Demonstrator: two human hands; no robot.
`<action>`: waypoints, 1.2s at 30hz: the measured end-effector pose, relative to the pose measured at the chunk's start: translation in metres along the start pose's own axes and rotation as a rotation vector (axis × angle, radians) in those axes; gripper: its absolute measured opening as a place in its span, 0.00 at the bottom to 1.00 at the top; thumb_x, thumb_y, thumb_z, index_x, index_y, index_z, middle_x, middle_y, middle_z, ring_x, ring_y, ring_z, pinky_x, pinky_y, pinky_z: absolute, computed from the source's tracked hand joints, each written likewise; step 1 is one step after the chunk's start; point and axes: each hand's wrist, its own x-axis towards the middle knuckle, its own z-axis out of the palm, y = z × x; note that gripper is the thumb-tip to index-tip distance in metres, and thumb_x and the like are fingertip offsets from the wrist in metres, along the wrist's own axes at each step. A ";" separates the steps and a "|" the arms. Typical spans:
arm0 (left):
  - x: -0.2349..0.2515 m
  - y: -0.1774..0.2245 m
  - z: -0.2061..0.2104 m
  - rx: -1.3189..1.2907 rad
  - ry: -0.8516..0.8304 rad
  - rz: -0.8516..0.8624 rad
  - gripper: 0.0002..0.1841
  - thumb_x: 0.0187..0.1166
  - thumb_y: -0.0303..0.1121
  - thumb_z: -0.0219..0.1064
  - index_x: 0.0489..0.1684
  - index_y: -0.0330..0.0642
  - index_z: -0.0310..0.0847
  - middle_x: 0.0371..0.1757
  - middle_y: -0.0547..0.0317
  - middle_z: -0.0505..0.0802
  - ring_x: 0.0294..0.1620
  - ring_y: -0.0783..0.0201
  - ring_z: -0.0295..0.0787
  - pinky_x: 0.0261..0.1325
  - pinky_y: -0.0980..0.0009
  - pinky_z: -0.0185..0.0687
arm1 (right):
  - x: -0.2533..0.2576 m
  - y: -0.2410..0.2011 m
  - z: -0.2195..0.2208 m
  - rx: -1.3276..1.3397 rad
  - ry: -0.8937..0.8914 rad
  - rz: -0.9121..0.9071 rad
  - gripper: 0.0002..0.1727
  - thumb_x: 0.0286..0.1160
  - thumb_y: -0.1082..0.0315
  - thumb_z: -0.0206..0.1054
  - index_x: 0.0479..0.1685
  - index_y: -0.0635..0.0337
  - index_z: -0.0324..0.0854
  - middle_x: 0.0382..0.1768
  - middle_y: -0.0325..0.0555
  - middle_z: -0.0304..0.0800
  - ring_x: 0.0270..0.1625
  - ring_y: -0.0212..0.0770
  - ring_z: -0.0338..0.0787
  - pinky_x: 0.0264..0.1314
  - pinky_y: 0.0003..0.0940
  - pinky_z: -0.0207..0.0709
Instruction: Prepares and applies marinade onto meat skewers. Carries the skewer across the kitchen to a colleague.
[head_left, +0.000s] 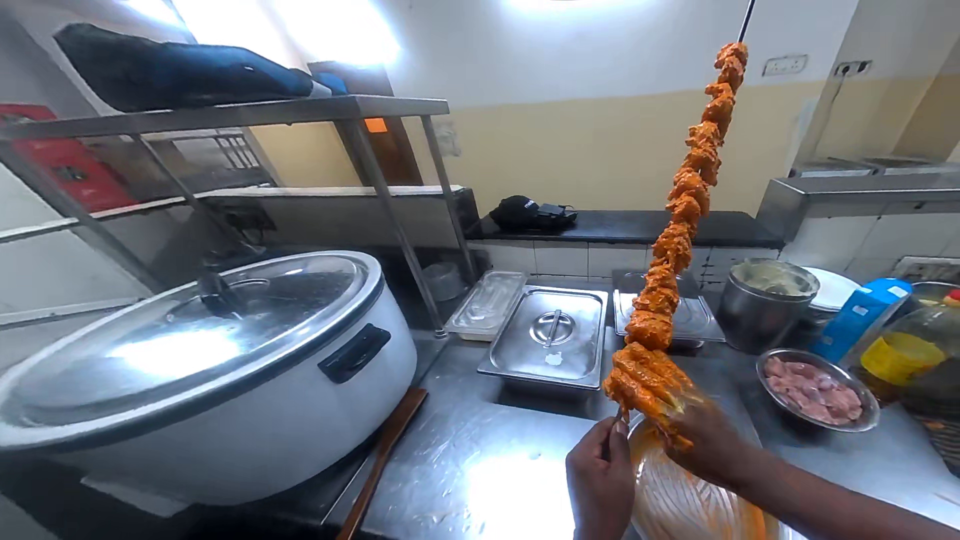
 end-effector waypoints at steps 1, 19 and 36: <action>0.001 0.001 -0.001 -0.004 -0.005 -0.003 0.12 0.79 0.27 0.60 0.38 0.32 0.91 0.24 0.67 0.88 0.21 0.87 0.76 0.28 0.89 0.72 | -0.004 -0.001 0.003 0.002 0.011 -0.025 0.15 0.65 0.70 0.64 0.48 0.66 0.91 0.47 0.58 0.96 0.53 0.55 0.96 0.56 0.48 0.88; -0.003 0.007 -0.002 -0.050 0.028 0.034 0.11 0.78 0.25 0.60 0.35 0.30 0.90 0.23 0.70 0.86 0.21 0.90 0.74 0.28 0.92 0.70 | 0.033 0.006 -0.012 0.130 0.262 0.099 0.10 0.65 0.74 0.69 0.42 0.63 0.92 0.46 0.50 0.95 0.50 0.41 0.95 0.55 0.33 0.88; -0.009 0.006 -0.002 -0.026 0.039 0.072 0.11 0.78 0.25 0.61 0.35 0.30 0.90 0.21 0.70 0.85 0.19 0.90 0.72 0.25 0.92 0.69 | 0.047 0.001 -0.047 -0.188 0.122 -0.034 0.13 0.58 0.66 0.71 0.42 0.55 0.95 0.50 0.57 0.93 0.60 0.60 0.91 0.69 0.56 0.80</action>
